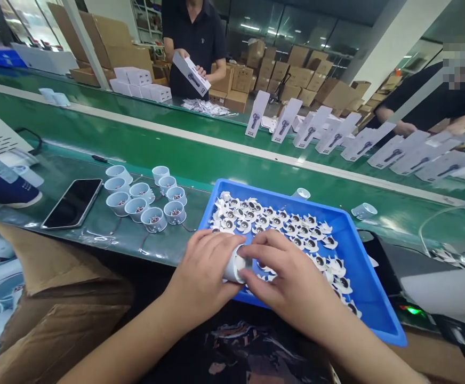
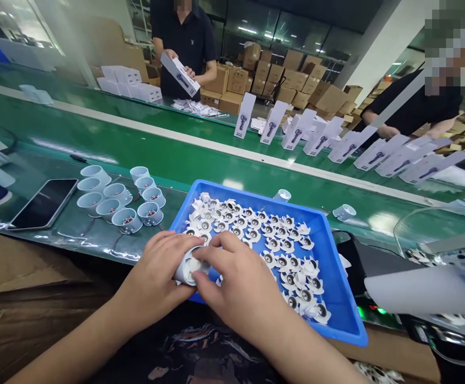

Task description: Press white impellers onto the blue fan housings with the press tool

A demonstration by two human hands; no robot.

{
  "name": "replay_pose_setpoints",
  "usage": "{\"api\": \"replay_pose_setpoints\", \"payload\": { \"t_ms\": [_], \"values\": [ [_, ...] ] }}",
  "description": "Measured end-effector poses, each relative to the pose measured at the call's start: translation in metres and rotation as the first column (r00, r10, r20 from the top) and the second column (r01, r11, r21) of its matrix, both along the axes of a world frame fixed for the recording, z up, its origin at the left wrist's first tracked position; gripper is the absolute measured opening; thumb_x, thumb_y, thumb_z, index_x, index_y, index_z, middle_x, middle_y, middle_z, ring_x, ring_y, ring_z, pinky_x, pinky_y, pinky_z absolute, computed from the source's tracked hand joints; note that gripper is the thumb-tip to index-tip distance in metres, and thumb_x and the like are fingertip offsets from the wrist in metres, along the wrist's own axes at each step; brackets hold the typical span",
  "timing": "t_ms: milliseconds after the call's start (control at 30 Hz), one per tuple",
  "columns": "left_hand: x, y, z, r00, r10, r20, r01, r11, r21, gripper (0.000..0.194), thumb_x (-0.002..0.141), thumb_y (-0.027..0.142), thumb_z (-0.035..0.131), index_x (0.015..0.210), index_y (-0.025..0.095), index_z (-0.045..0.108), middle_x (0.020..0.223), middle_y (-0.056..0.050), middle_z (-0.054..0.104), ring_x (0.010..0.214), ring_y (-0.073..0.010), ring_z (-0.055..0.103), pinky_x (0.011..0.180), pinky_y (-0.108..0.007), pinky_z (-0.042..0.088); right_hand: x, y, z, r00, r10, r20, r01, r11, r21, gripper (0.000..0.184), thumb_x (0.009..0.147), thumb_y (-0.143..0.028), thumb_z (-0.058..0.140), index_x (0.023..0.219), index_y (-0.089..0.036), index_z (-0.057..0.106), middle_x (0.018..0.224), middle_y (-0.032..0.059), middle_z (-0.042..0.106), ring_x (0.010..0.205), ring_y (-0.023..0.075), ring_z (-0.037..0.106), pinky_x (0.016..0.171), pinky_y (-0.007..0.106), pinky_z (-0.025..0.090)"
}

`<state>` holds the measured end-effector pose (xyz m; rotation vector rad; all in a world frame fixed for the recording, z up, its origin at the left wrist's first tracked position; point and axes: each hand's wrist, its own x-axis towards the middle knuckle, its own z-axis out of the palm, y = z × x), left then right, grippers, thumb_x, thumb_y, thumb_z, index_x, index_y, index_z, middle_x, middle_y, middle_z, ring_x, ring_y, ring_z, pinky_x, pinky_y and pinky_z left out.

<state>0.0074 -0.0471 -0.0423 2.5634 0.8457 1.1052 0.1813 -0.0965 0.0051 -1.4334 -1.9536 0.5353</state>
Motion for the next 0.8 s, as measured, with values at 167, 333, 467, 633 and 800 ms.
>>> {"api": "replay_pose_setpoints", "payload": {
  "t_ms": [167, 333, 467, 633, 800],
  "values": [
    [0.010, 0.000, -0.005, 0.996, -0.028, 0.086, 0.025, 0.999, 0.033, 0.037, 0.083, 0.023, 0.058, 0.118, 0.022, 0.048, 0.107, -0.009, 0.068, 0.099, -0.0273, 0.065, 0.098, -0.045, 0.041, 0.002, 0.005, -0.005, 0.990, 0.004, 0.140, -0.007, 1.000, 0.019, 0.012, 0.083, -0.015, 0.069, 0.091, -0.023, 0.071, 0.101, 0.0047, 0.053, 0.086, 0.0168, 0.057, 0.078, 0.032, 0.048],
    [0.011, 0.011, -0.007, 1.000, -0.012, 0.027, 0.014, 0.998, -0.061, 0.043, 0.082, 0.034, 0.068, 0.118, 0.024, 0.048, 0.109, -0.007, 0.069, 0.100, -0.0276, 0.065, 0.101, -0.047, 0.038, 0.024, -0.006, -0.004, 0.999, 0.035, 0.036, -0.038, 0.997, 0.075, 0.015, 0.093, -0.029, 0.061, 0.086, -0.027, 0.073, 0.119, 0.0045, 0.056, 0.102, 0.0190, 0.058, 0.088, 0.035, 0.050],
    [0.018, 0.016, 0.004, 0.996, -0.079, -0.044, 0.076, 0.996, -0.051, 0.053, 0.079, 0.042, 0.073, 0.122, 0.024, 0.049, 0.115, -0.009, 0.066, 0.107, -0.0298, 0.061, 0.101, -0.050, 0.038, 0.045, -0.025, -0.009, 0.988, 0.046, 0.146, -0.054, 0.997, 0.055, 0.039, 0.092, -0.049, 0.059, 0.127, -0.032, 0.060, 0.141, 0.0074, 0.045, 0.126, 0.0281, 0.048, 0.099, 0.047, 0.049],
    [0.051, 0.052, 0.042, 0.970, -0.076, -0.231, 0.032, 0.982, -0.189, 0.058, 0.063, 0.055, 0.081, 0.110, 0.025, 0.067, 0.103, -0.009, 0.060, 0.099, -0.0329, 0.058, 0.084, -0.048, 0.049, 0.085, -0.055, -0.026, 0.960, -0.169, 0.222, 0.132, 0.976, 0.172, 0.042, 0.096, -0.044, 0.051, 0.137, -0.037, 0.045, 0.152, 0.0059, 0.030, 0.132, 0.0297, 0.043, 0.094, 0.051, 0.055],
    [0.116, 0.148, 0.059, 0.927, 0.062, -0.370, -0.190, 0.928, -0.320, 0.055, 0.074, 0.033, 0.075, 0.125, 0.026, 0.057, 0.121, -0.007, 0.059, 0.110, -0.0284, 0.058, 0.096, -0.040, 0.046, 0.108, -0.087, -0.028, 0.923, -0.375, 0.086, 0.333, 0.891, 0.308, 0.031, 0.097, -0.030, 0.048, 0.128, -0.031, 0.052, 0.146, 0.0080, 0.036, 0.122, 0.0239, 0.053, 0.087, 0.034, 0.060]
  ]
}}
